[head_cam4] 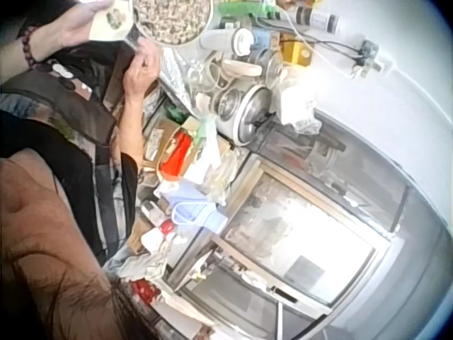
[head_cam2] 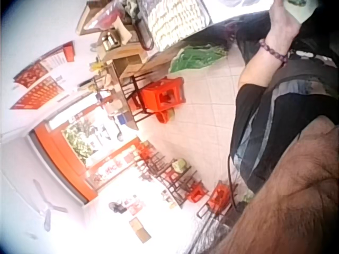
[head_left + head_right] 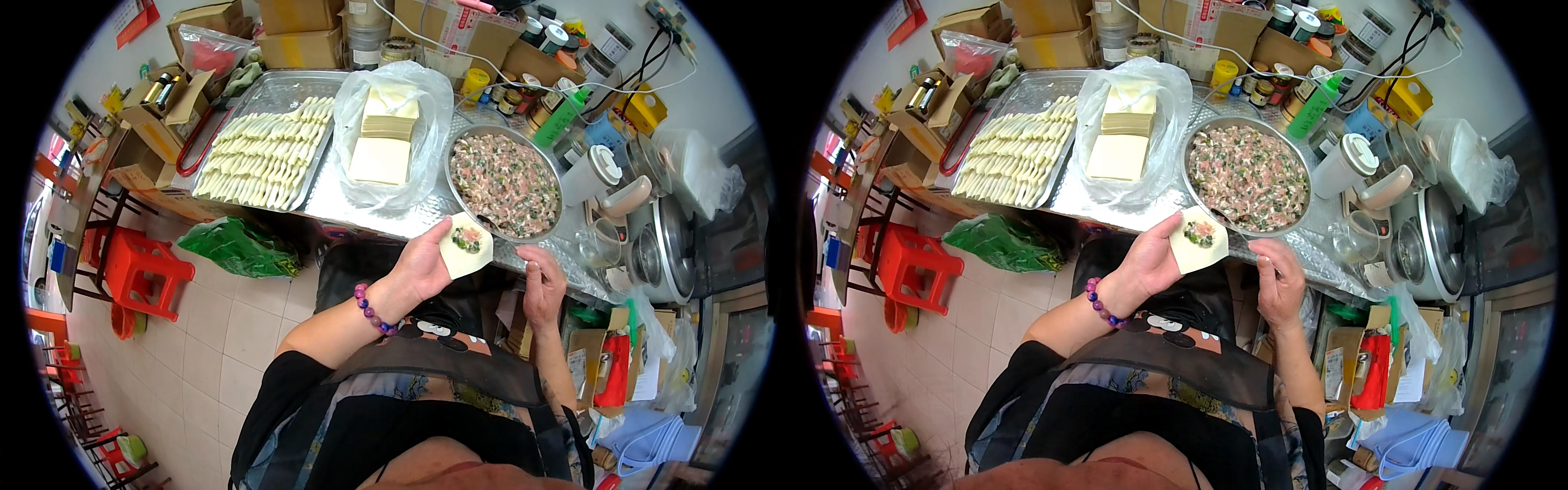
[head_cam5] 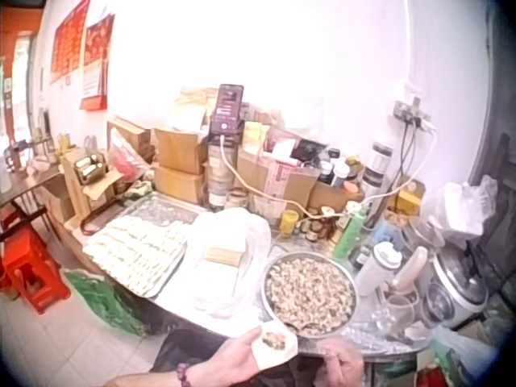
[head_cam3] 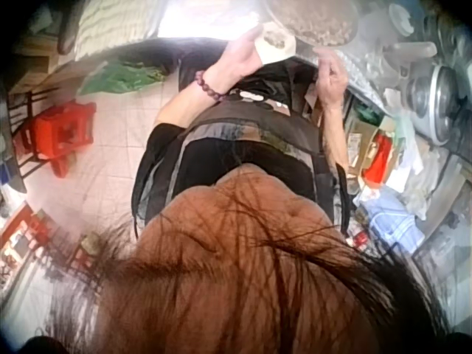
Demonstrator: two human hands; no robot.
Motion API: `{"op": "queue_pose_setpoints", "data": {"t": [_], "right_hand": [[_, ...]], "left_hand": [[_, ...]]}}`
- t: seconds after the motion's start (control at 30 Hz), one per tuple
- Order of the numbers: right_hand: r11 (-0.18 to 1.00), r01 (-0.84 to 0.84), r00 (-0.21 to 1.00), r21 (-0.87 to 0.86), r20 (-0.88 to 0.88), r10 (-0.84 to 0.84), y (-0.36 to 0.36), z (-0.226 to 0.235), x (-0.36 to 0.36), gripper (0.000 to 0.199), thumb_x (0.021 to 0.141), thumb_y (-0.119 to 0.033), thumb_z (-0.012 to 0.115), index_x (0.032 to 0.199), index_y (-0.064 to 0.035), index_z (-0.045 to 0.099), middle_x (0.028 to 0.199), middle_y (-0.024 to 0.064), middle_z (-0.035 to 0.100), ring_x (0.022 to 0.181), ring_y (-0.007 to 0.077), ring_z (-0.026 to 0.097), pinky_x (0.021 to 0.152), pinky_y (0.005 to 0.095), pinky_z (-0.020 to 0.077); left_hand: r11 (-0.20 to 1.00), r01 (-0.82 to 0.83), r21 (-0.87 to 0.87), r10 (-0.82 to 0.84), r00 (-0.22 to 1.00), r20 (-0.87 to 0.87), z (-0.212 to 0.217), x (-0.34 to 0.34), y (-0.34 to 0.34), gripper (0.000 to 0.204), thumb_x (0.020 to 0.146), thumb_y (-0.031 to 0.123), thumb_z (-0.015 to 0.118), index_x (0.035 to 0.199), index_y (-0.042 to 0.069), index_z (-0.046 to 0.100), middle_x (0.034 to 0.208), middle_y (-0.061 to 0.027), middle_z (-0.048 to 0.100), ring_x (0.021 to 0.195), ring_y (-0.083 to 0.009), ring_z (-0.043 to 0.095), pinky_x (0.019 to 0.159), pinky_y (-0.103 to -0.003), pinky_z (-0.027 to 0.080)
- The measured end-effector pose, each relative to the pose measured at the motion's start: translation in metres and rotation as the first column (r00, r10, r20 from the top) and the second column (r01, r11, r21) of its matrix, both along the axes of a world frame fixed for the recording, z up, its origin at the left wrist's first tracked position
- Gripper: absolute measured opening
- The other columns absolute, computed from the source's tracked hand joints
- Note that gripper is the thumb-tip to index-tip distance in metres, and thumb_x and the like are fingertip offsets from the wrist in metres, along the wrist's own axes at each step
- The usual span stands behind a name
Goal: The person takes a square wrapper from a stack, uses a spoon to place a small amount of meat filling in the center, and folds the wrapper by hand, repeating the process and placing each finished item on a metal tray.
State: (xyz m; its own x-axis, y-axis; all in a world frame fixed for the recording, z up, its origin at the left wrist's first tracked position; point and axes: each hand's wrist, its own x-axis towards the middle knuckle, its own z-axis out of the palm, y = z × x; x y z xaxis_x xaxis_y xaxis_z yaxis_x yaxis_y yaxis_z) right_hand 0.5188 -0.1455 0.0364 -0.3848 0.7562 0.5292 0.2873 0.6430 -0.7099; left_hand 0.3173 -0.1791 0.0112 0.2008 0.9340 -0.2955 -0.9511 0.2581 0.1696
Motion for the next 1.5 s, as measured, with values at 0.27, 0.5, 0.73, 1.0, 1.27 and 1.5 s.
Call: {"op": "queue_pose_setpoints", "data": {"t": [0.27, 0.5, 0.73, 1.0, 1.27, 1.5], "right_hand": [[0.930, -0.192, 0.974, 0.315, 0.181, 0.140, -0.011, -0.010, -0.004, 0.019, 0.079, -0.008, 0.064, 0.097, -0.0031, 0.064, 0.098, 0.0124, 0.064, 0.089, 0.0291, 0.061, 0.076, 0.0374, 0.0484], [0.847, -0.298, 0.932, 0.440, 0.326, 0.159, -0.017, 0.002, -0.006, 0.027, 0.072, -0.008, 0.068, 0.098, -0.0033, 0.064, 0.099, 0.0113, 0.063, 0.088, 0.0300, 0.062, 0.072, 0.0382, 0.0492], [0.936, 0.004, 0.994, 0.352, 0.102, -0.043, -0.004, 0.001, -0.007, 0.015, 0.081, -0.002, 0.059, 0.096, -0.0004, 0.063, 0.094, 0.0149, 0.063, 0.088, 0.0325, 0.060, 0.077, 0.0378, 0.0479], [0.943, -0.102, 0.989, 0.318, 0.130, 0.064, -0.016, -0.004, -0.014, 0.018, 0.080, -0.004, 0.061, 0.098, -0.0022, 0.063, 0.096, 0.0128, 0.064, 0.087, 0.0307, 0.061, 0.077, 0.0383, 0.0479], [0.843, -0.304, 0.926, 0.444, 0.346, 0.151, -0.025, 0.002, -0.014, 0.031, 0.068, -0.006, 0.071, 0.098, -0.0045, 0.064, 0.098, 0.0101, 0.063, 0.087, 0.0288, 0.062, 0.071, 0.0374, 0.0493], [0.874, -0.026, 0.978, 0.486, 0.191, -0.077, 0.000, 0.017, -0.006, 0.016, 0.079, -0.006, 0.062, 0.095, -0.0028, 0.063, 0.096, 0.0137, 0.063, 0.090, 0.0325, 0.060, 0.078, 0.0402, 0.0475]], "left_hand": [[1.000, -0.005, 0.006, 0.005, 1.000, -0.014, 0.000, 0.001, 0.001, 0.041, 0.100, 0.026, 0.027, 0.127, -0.002, 0.041, 0.122, -0.0164, 0.052, 0.112, -0.0299, 0.053, 0.099, -0.045, 0.041], [0.997, -0.073, -0.024, 0.073, 0.997, 0.024, 0.000, -0.012, 0.003, 0.043, 0.100, 0.028, 0.023, 0.127, -0.001, 0.039, 0.125, -0.0170, 0.050, 0.117, -0.0305, 0.049, 0.101, -0.046, 0.038], [0.996, -0.077, -0.040, 0.078, 0.997, 0.018, 0.000, -0.007, 0.000, 0.043, 0.100, 0.030, 0.026, 0.126, -0.001, 0.042, 0.125, -0.0166, 0.051, 0.114, -0.0305, 0.051, 0.100, -0.046, 0.040], [0.999, -0.042, -0.015, 0.042, 0.999, -0.001, 0.003, 0.000, -0.002, 0.037, 0.100, 0.025, 0.030, 0.123, 0.000, 0.045, 0.119, -0.0147, 0.054, 0.110, -0.0291, 0.054, 0.097, -0.045, 0.042], [0.996, -0.087, -0.031, 0.088, 0.996, 0.024, -0.001, -0.010, -0.001, 0.039, 0.100, 0.025, 0.027, 0.125, -0.002, 0.042, 0.122, -0.0161, 0.052, 0.114, -0.0302, 0.051, 0.101, -0.046, 0.038], [0.990, -0.137, 0.023, 0.136, 0.989, 0.049, 0.012, -0.025, -0.008, 0.042, 0.100, 0.028, 0.027, 0.127, -0.002, 0.040, 0.128, -0.0176, 0.048, 0.119, -0.0317, 0.047, 0.103, -0.047, 0.036]]}}
